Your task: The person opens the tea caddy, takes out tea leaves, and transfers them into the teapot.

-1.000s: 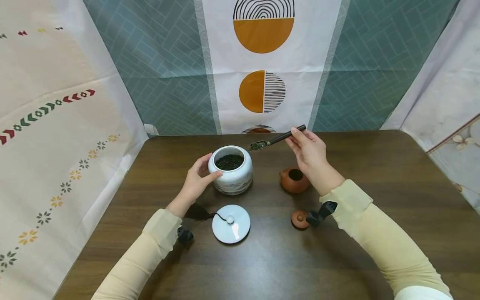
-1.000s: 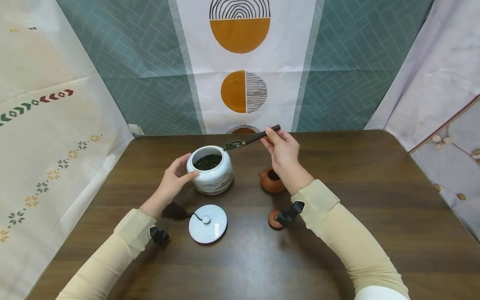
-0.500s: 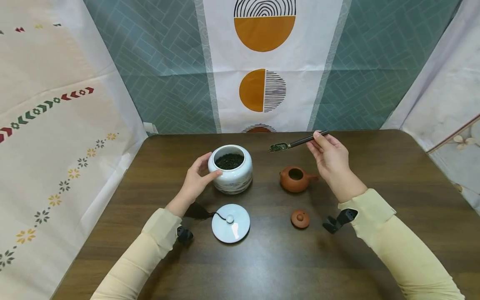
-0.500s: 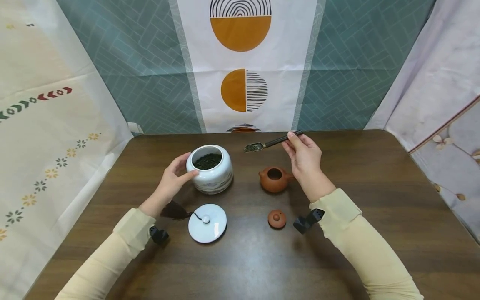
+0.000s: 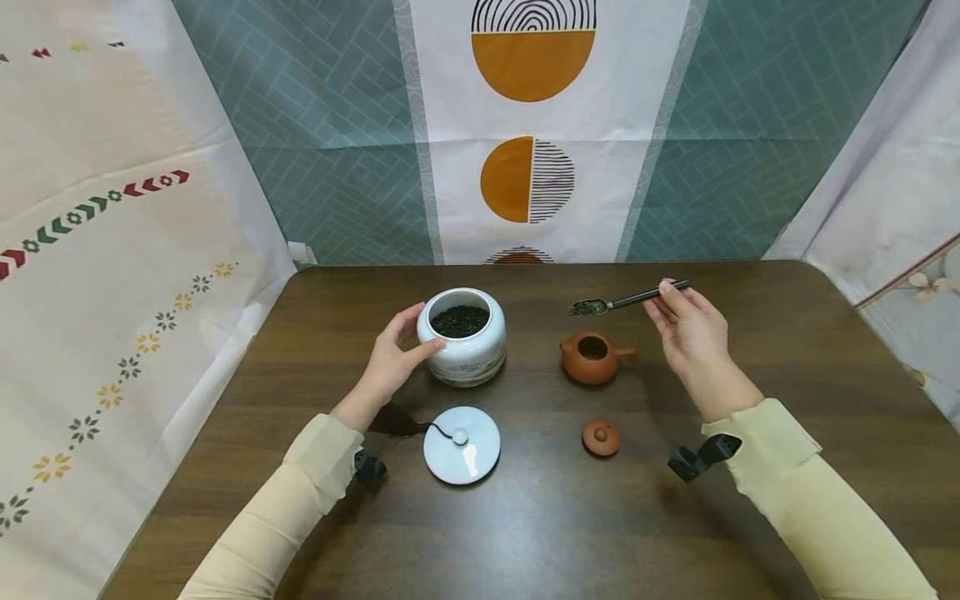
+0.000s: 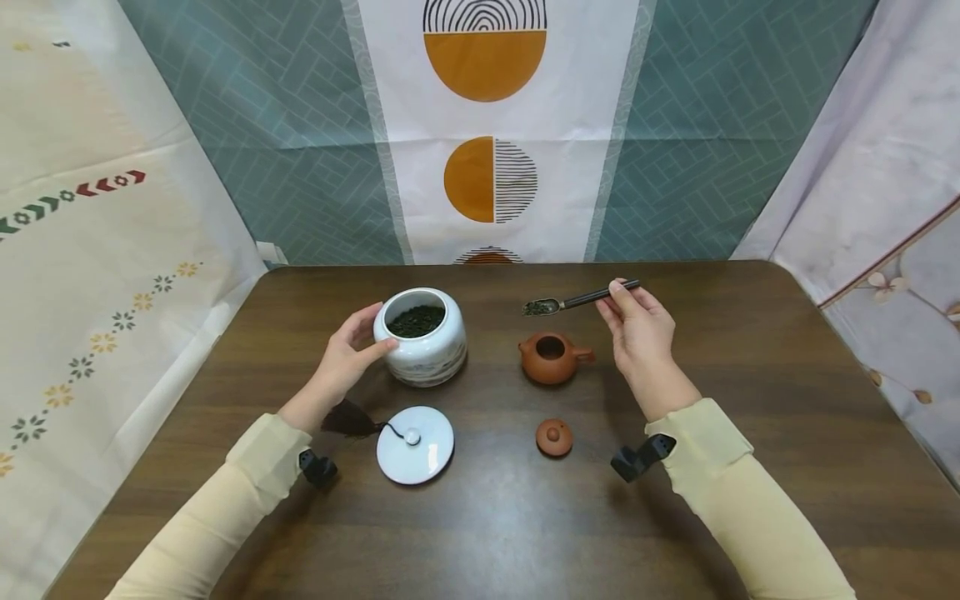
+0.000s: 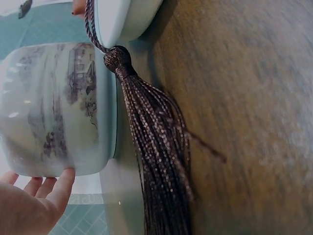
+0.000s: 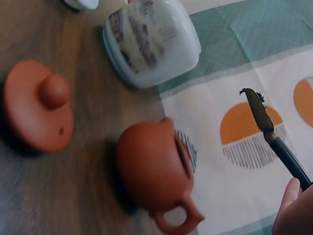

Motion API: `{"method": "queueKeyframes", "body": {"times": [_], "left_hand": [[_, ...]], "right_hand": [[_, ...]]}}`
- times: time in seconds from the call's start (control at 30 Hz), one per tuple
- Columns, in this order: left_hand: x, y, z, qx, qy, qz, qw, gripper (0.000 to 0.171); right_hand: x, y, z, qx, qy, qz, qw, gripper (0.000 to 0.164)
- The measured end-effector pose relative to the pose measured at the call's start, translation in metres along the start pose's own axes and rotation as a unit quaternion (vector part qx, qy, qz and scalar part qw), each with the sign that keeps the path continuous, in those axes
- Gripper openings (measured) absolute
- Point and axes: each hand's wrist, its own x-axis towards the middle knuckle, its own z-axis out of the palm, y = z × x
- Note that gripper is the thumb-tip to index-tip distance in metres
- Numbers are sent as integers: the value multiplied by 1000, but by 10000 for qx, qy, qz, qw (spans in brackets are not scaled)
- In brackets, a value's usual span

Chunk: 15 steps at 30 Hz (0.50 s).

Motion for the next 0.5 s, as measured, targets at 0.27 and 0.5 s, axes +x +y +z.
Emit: {"method": "queueKeyframes", "body": {"times": [0.27, 0.5], "left_hand": [[2, -3, 1, 7, 4, 112, 9999, 66], [0, -4, 0, 117, 93, 278, 9995, 66]], "right_hand": [[1, -6, -25, -174, 60, 51, 9998, 8], [1, -4, -36, -590, 163, -85, 9981, 7]]}}
